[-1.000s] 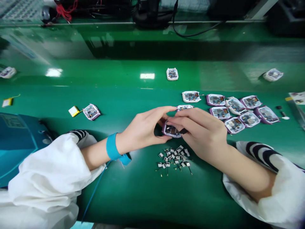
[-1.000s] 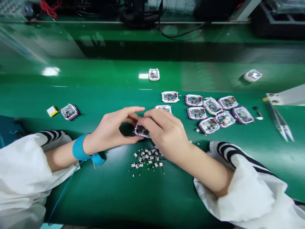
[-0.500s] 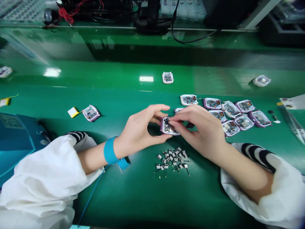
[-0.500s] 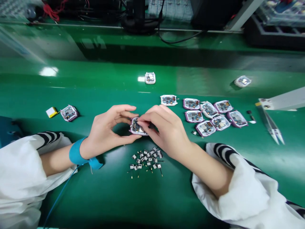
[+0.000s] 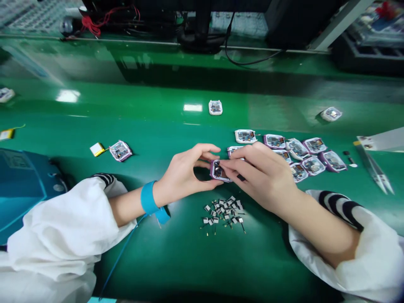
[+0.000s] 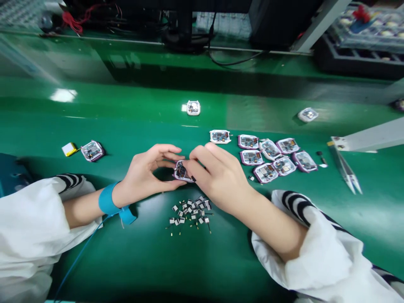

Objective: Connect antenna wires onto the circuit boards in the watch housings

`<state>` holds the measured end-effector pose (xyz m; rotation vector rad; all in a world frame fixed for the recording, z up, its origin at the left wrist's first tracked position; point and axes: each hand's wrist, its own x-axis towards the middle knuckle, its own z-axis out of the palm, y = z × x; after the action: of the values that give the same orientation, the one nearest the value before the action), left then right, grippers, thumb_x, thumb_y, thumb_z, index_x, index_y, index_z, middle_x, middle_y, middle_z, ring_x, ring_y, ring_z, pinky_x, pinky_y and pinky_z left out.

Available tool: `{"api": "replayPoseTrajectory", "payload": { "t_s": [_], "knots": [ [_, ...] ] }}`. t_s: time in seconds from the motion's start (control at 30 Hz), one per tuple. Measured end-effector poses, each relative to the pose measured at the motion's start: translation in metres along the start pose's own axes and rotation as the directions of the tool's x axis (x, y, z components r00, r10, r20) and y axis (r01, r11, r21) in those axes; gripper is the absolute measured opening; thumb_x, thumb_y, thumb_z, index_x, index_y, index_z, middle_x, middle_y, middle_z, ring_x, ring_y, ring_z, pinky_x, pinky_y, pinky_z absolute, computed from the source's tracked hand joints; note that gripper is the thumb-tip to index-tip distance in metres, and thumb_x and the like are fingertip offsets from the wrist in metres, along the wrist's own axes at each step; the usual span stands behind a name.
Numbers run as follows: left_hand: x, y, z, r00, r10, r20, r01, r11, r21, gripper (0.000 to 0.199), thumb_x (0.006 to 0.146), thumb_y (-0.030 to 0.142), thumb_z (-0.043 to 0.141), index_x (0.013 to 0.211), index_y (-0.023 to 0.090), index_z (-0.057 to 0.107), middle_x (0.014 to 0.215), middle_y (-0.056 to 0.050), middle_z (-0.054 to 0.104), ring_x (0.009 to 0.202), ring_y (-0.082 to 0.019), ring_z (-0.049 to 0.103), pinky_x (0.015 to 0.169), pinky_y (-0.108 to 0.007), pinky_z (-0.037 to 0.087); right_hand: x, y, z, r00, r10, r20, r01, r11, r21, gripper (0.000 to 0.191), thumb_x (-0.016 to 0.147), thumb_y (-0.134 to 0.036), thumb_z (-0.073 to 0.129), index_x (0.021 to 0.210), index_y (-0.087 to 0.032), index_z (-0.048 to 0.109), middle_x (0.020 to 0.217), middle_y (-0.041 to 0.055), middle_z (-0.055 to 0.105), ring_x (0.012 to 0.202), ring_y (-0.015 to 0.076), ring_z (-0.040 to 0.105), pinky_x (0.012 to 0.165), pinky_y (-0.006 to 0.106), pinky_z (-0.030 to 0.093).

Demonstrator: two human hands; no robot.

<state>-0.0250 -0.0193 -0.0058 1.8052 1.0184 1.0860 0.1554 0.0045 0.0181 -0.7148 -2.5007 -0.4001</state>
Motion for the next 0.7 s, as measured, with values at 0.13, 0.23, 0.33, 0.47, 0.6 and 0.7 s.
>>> {"api": "replayPoseTrajectory", "payload": {
  "t_s": [0.13, 0.23, 0.33, 0.47, 0.6, 0.7],
  "knots": [
    [0.002, 0.002, -0.003, 1.0, -0.016, 0.007, 0.016, 1.0, -0.001, 0.049, 0.061, 0.018, 0.072, 0.104, 0.018, 0.047, 0.089, 0.0, 0.061, 0.076, -0.009, 0.062, 0.074, -0.019, 0.055, 0.009, 0.005, -0.004, 0.986, -0.123, 0.113, 0.126, 0.992, -0.019, 0.02, 0.083, -0.016, 0.043, 0.068, -0.016, 0.056, 0.071, 0.0046, 0.056, 0.066, 0.0128, 0.047, 0.052, 0.026, 0.035],
    [0.003, 0.002, -0.005, 1.0, 0.012, -0.015, -0.012, 1.0, -0.013, 0.05, 0.062, 0.019, 0.071, 0.105, 0.019, 0.047, 0.09, -0.001, 0.062, 0.078, -0.01, 0.062, 0.075, -0.02, 0.055, 0.025, 0.008, -0.009, 0.954, -0.245, 0.17, 0.255, 0.966, -0.035, 0.026, 0.084, -0.014, 0.036, 0.067, -0.016, 0.056, 0.064, 0.004, 0.052, 0.059, 0.0127, 0.042, 0.05, 0.026, 0.032],
    [0.011, 0.0, -0.01, 0.998, 0.04, -0.056, -0.041, 0.999, -0.019, 0.049, 0.061, 0.018, 0.071, 0.104, 0.018, 0.047, 0.09, -0.001, 0.062, 0.08, -0.01, 0.061, 0.076, -0.02, 0.054, 0.045, 0.018, -0.012, 0.903, -0.369, 0.219, 0.388, 0.921, -0.046, 0.032, 0.084, -0.01, 0.032, 0.066, -0.015, 0.058, 0.062, 0.0045, 0.051, 0.06, 0.0134, 0.041, 0.052, 0.027, 0.031],
    [0.038, -0.015, -0.029, 0.987, -0.053, -0.153, 0.056, 0.998, 0.012, 0.05, 0.059, 0.022, 0.073, 0.1, 0.014, 0.046, 0.088, -0.003, 0.062, 0.081, -0.011, 0.062, 0.076, -0.022, 0.053, 0.073, 0.06, 0.009, 0.886, -0.329, 0.327, 0.329, 0.943, 0.059, 0.029, 0.085, -0.014, 0.034, 0.086, -0.018, 0.063, 0.089, 0.0042, 0.059, 0.077, 0.0144, 0.047, 0.061, 0.027, 0.036],
    [0.075, -0.051, -0.059, 0.918, -0.094, -0.386, 0.237, 0.909, 0.342, 0.05, 0.064, 0.021, 0.07, 0.105, 0.015, 0.041, 0.099, -0.006, 0.061, 0.09, -0.014, 0.06, 0.08, -0.024, 0.05, 0.094, 0.113, 0.064, 0.923, 0.058, 0.38, -0.078, 0.996, 0.037, 0.06, 0.071, -0.007, 0.052, 0.128, -0.021, 0.04, 0.095, 0.0047, 0.057, 0.076, 0.0124, 0.048, 0.061, 0.024, 0.037],
    [0.091, -0.071, -0.071, 0.899, -0.138, -0.415, 0.327, 0.843, 0.428, 0.052, 0.062, 0.015, 0.07, 0.107, 0.011, 0.043, 0.096, -0.01, 0.062, 0.094, -0.023, 0.057, 0.084, -0.038, 0.047, 0.102, 0.133, 0.104, 0.93, 0.067, 0.361, -0.137, 0.976, 0.172, 0.051, 0.064, -0.008, 0.062, 0.112, -0.022, 0.057, 0.08, 0.0024, 0.057, 0.064, 0.0072, 0.044, 0.06, 0.022, 0.036]
  ]
}}
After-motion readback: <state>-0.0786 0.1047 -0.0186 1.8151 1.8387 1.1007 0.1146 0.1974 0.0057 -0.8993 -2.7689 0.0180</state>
